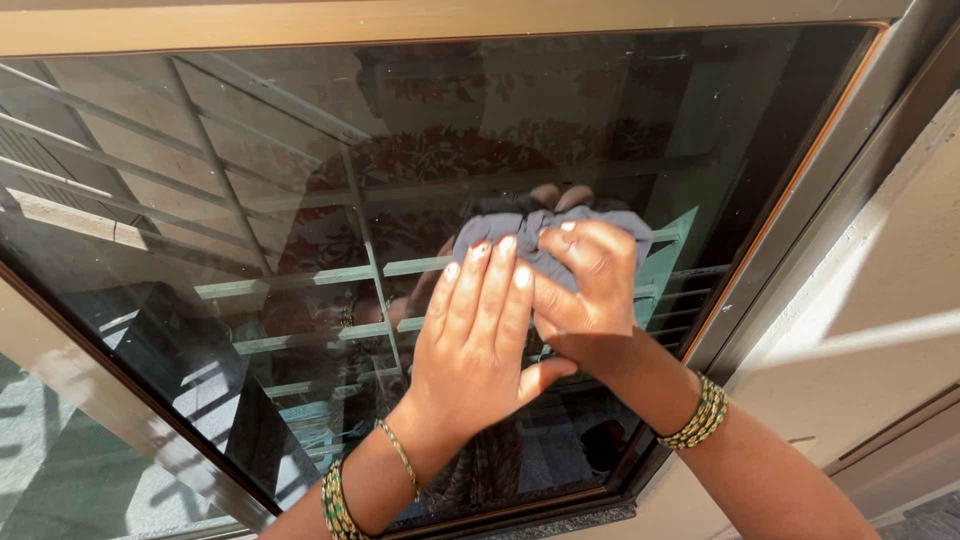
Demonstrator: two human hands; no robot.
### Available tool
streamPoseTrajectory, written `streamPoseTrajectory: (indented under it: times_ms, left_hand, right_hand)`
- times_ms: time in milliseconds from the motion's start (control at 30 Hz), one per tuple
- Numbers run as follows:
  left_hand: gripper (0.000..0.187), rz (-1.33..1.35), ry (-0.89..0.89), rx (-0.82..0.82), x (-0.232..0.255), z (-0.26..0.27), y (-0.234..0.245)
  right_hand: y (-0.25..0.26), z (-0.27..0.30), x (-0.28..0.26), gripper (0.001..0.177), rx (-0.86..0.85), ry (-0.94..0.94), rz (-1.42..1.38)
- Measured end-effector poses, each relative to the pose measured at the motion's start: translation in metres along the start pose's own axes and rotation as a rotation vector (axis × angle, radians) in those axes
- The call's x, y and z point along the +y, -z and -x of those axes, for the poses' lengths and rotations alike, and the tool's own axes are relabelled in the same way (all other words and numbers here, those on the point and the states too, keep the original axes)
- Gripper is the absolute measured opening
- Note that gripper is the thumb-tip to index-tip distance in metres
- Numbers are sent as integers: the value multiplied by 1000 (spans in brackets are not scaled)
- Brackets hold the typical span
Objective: The person wipes a glass window and its metal frame using a dark cloth. They clean the lower track, vertical edges, and upper frame in a continuous motion, moving from left to right and top to bottom.
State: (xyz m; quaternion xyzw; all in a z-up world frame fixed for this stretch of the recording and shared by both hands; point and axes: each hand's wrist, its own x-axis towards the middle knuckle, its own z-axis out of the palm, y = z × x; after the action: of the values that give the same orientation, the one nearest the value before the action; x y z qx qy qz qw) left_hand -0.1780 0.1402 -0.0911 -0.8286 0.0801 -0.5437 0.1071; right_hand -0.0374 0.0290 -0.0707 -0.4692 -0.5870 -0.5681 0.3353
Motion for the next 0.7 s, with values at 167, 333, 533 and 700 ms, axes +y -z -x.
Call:
streamPoseTrajectory:
  times_ms: [167, 333, 533, 700]
  left_hand:
    - [92, -157, 63, -83, 11, 48, 10]
    - [95, -133, 60, -26, -11, 23, 23]
    - [102, -151, -11, 21, -54, -49, 54]
    - [104, -198, -68, -10, -75, -74, 78]
  right_hand:
    - [-7, 21, -30, 31, -152, 71, -32]
    - [-14, -20, -15, 33, -58, 165, -28]
    - [-16, -102, 4, 31, 85, 164, 104]
    - [-21, -136, 0, 28, 124, 157, 156]
